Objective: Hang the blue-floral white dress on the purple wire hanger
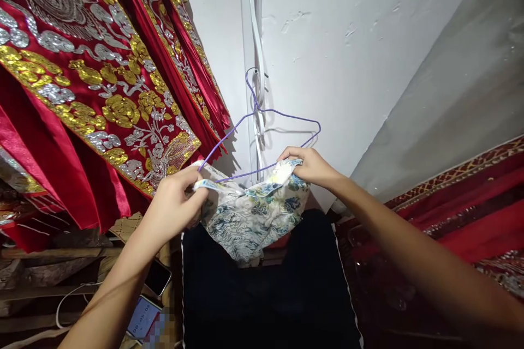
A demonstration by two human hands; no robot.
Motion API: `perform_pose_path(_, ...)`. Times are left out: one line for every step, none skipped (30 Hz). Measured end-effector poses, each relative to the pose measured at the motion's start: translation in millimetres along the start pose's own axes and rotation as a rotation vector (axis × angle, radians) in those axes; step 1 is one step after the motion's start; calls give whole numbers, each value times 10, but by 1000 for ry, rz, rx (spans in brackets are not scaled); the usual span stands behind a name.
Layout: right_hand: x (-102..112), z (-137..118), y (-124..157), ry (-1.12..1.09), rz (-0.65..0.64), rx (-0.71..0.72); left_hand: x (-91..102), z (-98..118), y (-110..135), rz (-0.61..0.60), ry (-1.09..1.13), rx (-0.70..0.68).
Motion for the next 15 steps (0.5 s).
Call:
perform_pose_path(-12,-31,17,-48,-24,1,17,34,-75,13,9,-32)
perform_pose_path(-24,-70,37,-80,-40,-4,27,60,-177,22,19,-60)
perform_pose_path(-36,-118,58,-98,-48,-10,32,80,-300,31,28,-83)
perform_pose_path(-47,-172,79,-105,-48,-12,32,95,-434,40,34,-99)
perform_pose_path(-59,-229,99,-111,-46,-11,29,105,-572,51,34,-111)
perform_pose_path(-71,-282,117,-120,-48,-7,23,114,-702,62,27,-127)
perform_pose_path(-78,-324,132,-130,-48,-4,12,118,-817,69,12,-144)
perform_pose_path(-78,-351,145,-134,-48,1,-2,114,-911,72,-6,-159)
perform_pose_path(-66,-361,155,-127,-44,11,-14,98,-982,81,-21,-169)
perform_pose_path(-33,-349,163,-108,-25,21,-25,70,-1030,93,-29,-169)
perform_pose_path(28,-310,168,-80,21,22,-31,31,-1058,115,-27,-160)
perform_pose_path(126,-246,172,-49,107,10,-38,-15,-1073,139,-10,-145)
perform_pose_path(253,-160,177,-21,220,-17,-48,-62,-1079,158,20,-131)
perform_pose_path(399,-61,185,4,342,-55,-61,-103,-1084,169,56,-122)
perform_pose_path(549,41,192,23,446,-98,-76,-134,-1093,176,92,-121)
Point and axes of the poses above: each hand's wrist, its own y-axis away from the middle knuckle, its own x-axis out of the back of the hand, z = x × y, the point moved 5 cm from there along -y, towards the middle knuckle, and after that the axes turned 12 degrees about y, right-handed, at the moved point
